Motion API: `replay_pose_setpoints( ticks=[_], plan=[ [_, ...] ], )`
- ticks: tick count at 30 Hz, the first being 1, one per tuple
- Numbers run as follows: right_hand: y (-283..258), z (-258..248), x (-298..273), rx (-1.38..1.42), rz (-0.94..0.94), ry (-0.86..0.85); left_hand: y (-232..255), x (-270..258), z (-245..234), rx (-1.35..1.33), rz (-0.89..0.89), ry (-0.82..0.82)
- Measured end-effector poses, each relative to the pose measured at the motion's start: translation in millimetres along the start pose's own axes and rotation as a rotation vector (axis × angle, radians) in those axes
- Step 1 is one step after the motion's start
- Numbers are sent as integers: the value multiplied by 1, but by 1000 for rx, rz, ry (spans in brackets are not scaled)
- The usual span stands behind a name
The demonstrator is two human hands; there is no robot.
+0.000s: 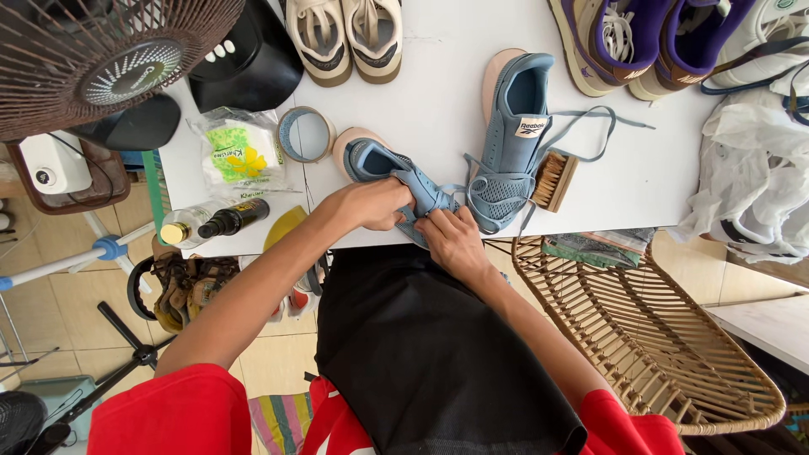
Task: The person laces a light blue Reebok sneaker by threading the laces through the eyelets and pulling them tight. They repeat this process for the second shoe, ensuring both are properly laced.
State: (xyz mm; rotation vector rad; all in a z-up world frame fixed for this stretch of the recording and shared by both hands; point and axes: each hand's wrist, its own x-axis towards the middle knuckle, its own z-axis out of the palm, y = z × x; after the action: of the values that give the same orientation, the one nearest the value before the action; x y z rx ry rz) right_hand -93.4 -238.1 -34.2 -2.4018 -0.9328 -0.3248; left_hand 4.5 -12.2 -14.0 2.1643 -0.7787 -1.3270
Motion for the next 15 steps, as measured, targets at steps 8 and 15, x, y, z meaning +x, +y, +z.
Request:
replay_pose_setpoints(
  ticks=[8,15],
  plan=[
    [0,-1,4,78,11,-3,-6,-4,-7,-135,88,-54],
    [9,-1,2,117,-39,47,-8,-1,-15,-128,161,-79]
  ],
)
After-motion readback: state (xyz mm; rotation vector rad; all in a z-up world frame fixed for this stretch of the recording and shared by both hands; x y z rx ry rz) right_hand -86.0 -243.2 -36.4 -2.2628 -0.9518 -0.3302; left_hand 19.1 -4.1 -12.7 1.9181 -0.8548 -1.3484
